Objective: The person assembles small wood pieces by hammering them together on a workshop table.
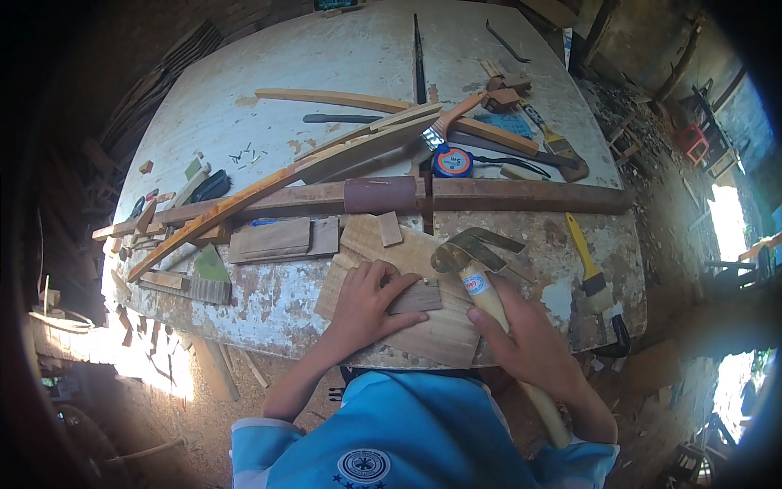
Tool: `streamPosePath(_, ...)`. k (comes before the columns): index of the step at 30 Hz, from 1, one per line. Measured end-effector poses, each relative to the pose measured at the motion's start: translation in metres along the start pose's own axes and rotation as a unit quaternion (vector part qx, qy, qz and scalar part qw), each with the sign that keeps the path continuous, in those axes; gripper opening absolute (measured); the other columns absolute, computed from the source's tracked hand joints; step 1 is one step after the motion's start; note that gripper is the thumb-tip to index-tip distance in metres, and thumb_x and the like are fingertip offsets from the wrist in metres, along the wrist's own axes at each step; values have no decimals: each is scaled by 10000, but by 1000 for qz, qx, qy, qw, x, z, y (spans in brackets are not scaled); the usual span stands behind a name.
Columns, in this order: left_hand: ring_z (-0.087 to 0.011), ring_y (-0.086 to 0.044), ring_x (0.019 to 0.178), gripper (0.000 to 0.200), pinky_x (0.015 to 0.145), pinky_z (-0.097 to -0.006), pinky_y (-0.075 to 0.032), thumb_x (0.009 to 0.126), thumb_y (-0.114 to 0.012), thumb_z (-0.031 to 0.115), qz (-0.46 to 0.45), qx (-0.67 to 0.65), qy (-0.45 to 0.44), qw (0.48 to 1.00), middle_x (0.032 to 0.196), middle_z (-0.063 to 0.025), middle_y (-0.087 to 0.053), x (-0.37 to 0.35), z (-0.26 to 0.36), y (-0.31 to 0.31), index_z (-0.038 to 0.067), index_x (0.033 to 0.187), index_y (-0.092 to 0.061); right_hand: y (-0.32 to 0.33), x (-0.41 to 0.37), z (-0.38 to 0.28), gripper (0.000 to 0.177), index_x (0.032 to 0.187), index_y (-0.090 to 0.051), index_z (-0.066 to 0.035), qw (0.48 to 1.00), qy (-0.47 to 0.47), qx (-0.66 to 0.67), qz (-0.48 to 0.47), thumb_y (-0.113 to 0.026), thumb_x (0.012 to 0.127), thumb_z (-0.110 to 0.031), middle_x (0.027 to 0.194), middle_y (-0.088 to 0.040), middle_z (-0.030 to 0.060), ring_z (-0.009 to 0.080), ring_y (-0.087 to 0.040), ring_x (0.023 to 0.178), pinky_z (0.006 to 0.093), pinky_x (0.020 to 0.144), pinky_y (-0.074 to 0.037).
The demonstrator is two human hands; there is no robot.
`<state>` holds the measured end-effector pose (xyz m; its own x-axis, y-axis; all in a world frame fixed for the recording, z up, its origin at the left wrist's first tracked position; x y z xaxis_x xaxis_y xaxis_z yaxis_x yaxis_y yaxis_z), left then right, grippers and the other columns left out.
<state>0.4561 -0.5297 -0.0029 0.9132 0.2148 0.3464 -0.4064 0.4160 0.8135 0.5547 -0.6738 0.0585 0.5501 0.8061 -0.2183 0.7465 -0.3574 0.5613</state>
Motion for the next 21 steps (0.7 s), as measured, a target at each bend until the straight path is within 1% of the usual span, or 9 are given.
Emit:
streamPosePath(2,-259,-499,876,524,768,-377,-404,684,-732,447,1,7,2,1000,922,-69,-495,0,0,0,138,1096,-633,-3,-1,7,404,1233,-453,22,999,-31,21,-10,-515,919,-225,908,-619,241,404,-621,863,432,755,-464)
streamPosePath(6,-269,-497,889,512,789,-382,-401,709,-719,421,-4,6,-9,1000,948,-83,-505,-1,3,1,137,1125,-628,-2,-3,19,410,1243,-450,18,999,-9,29,21,-518,917,-222,867,-618,228,368,-631,808,420,722,-470)
streamPosePath(10,-261,-533,931,507,813,-378,-421,811,-645,407,31,-109,-8,993,1018,-101,-546,-2,-5,14,90,1200,-577,-6,-9,39,407,1294,-410,-7,997,-34,69,23,-498,935,-178,695,-543,80,161,-554,558,288,504,-451)
streamPosePath(11,-253,-538,952,514,837,-380,-423,839,-616,413,48,-222,29,973,1044,-100,-553,-3,-12,15,69,1217,-557,-8,-12,44,409,1314,-393,-17,994,-55,94,16,-488,941,-154,635,-507,23,85,-509,479,238,426,-434)
streamPosePath(13,-236,-548,993,533,885,-384,-429,895,-558,426,81,-433,101,892,1096,-99,-567,-6,-27,14,29,1249,-518,-8,-16,49,381,1288,-408,-16,992,-72,105,18,-488,942,-155,645,-509,25,86,-513,480,240,426,-437)
streamPosePath(15,-200,-556,933,598,807,-350,-458,926,-401,498,37,-544,189,817,1039,-95,-563,-13,-37,-2,36,1305,-447,-9,-18,54,363,1271,-418,-15,990,-86,113,20,-488,943,-155,649,-509,26,87,-517,484,242,426,-440)
streamPosePath(17,-165,-564,873,676,729,-316,-487,957,-243,570,-6,-641,271,718,983,-90,-560,-22,-41,-20,44,1361,-375,-10,-19,58,353,1261,-422,-14,988,-100,118,23,-489,944,-155,648,-508,26,88,-523,489,243,426,-444)
streamPosePath(20,-161,-548,840,683,697,-324,-485,957,-182,578,-3,-697,292,656,951,-75,-538,-20,-34,-24,67,1388,-324,-12,-18,64,343,1251,-425,-11,987,-102,126,22,-487,946,-155,649,-508,25,88,-529,499,243,429,-449)
streamPosePath(21,-160,-543,832,687,694,-325,-484,955,-181,582,-7,-699,291,653,945,-72,-532,-20,-32,-25,69,1390,-322,-13,-18,63,342,1249,-425,-11,987,-97,124,19,-486,946,-157,650,-509,24,89,-530,501,243,430,-450)
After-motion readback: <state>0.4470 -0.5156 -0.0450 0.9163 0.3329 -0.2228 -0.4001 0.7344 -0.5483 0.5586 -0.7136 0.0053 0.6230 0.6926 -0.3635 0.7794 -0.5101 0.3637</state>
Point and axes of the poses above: each hand's wrist, its own x-axis towards the middle knuckle, its own y-axis out of the back of the hand, z = x × y, the point moved 8 cm from there along x, towards the middle knuckle
